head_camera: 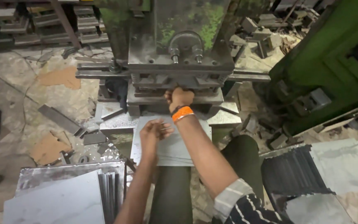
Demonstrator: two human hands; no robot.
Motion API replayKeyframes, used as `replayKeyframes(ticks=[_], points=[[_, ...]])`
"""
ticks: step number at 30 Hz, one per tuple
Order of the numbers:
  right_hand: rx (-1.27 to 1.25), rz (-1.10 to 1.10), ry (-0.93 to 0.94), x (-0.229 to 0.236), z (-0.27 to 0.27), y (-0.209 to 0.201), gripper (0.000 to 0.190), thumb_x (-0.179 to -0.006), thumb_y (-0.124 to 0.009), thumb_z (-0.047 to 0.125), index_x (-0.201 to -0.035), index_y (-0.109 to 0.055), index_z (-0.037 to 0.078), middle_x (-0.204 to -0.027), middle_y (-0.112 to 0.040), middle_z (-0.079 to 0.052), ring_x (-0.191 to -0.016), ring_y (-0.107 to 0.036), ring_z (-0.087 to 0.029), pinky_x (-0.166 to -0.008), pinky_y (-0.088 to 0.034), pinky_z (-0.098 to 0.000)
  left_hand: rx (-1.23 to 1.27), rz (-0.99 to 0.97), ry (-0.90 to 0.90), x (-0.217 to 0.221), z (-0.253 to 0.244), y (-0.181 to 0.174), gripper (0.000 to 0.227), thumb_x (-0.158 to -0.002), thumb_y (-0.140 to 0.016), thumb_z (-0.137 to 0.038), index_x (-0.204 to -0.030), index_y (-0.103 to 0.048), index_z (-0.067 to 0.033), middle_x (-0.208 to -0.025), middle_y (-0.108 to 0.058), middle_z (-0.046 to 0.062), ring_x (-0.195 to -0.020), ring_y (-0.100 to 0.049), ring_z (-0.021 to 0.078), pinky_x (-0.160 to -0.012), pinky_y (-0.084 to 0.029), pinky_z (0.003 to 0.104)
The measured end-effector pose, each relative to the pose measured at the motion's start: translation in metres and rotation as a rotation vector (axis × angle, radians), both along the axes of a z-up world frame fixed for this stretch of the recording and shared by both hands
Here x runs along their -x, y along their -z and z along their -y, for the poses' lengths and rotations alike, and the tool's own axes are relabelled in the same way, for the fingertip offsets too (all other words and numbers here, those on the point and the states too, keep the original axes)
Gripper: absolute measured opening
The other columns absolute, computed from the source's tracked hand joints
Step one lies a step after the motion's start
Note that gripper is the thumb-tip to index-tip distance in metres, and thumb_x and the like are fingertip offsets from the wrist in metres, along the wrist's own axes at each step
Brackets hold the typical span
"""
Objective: Using a stamping machine to process metal sheets into specific industrial components.
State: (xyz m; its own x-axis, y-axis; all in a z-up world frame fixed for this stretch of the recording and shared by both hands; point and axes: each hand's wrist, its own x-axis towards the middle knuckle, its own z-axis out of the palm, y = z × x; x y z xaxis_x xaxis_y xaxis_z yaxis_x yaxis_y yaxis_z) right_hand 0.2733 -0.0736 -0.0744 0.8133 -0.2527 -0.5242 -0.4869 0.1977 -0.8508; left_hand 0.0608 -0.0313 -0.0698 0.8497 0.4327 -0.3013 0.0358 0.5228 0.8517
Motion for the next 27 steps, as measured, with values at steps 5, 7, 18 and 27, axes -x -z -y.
replayKeyframes(ticks=[5,7,18,27], points=[[0.051,0.035,0.084,0.016,0.002,-0.024,0.025,-0.092,-0.053,0.016,-0.083,-0.071,0.0,-0.062,-0.07,-0.012,-0.046,-0.069,-0.022,-0.04,-0.055,-0.0301,-0.416,0.062,0.029,-0.016,0.036,0.024,0.017,-0.1,-0.057,-0.013,-0.106,-0.071,-0.0062,-0.083,-0.074,0.014,-0.073,-0.074,0.024,-0.067,-0.062,0.034],[0.122,0.045,0.096,0.012,0.001,-0.021,0.023,-0.089,-0.058,0.02,-0.084,-0.071,0.002,-0.06,-0.069,-0.011,-0.047,-0.07,-0.023,-0.039,-0.056,-0.0305,-0.463,0.062,0.068,-0.014,0.041,0.026,0.017,-0.103,-0.053,-0.011,-0.102,-0.069,-0.0054,-0.077,-0.07,0.011,-0.067,-0.07,0.0229,-0.065,-0.06,0.033],[0.053,0.354,-0.124,0.099,0.035,-0.067,0.025,-0.093,-0.07,0.021,-0.096,-0.068,-0.003,-0.076,-0.076,-0.02,-0.048,-0.071,-0.024,-0.04,-0.054,-0.0293,-0.735,0.13,0.07,0.008,0.043,0.014,0.012,-0.098,-0.057,-0.014,-0.103,-0.068,-0.0129,-0.073,-0.073,0.012,-0.07,-0.071,0.0262,-0.073,-0.057,0.04],[0.053,0.411,-0.075,0.093,0.03,-0.052,0.02,-0.093,-0.069,0.017,-0.088,-0.066,-0.002,-0.072,-0.075,-0.019,-0.042,-0.068,-0.024,-0.034,-0.052,-0.0286,-0.7,0.121,0.056,0.008,0.045,0.014,0.015,-0.095,-0.056,-0.014,-0.103,-0.068,-0.0119,-0.068,-0.071,0.01,-0.068,-0.071,0.0264,-0.074,-0.057,0.039]])
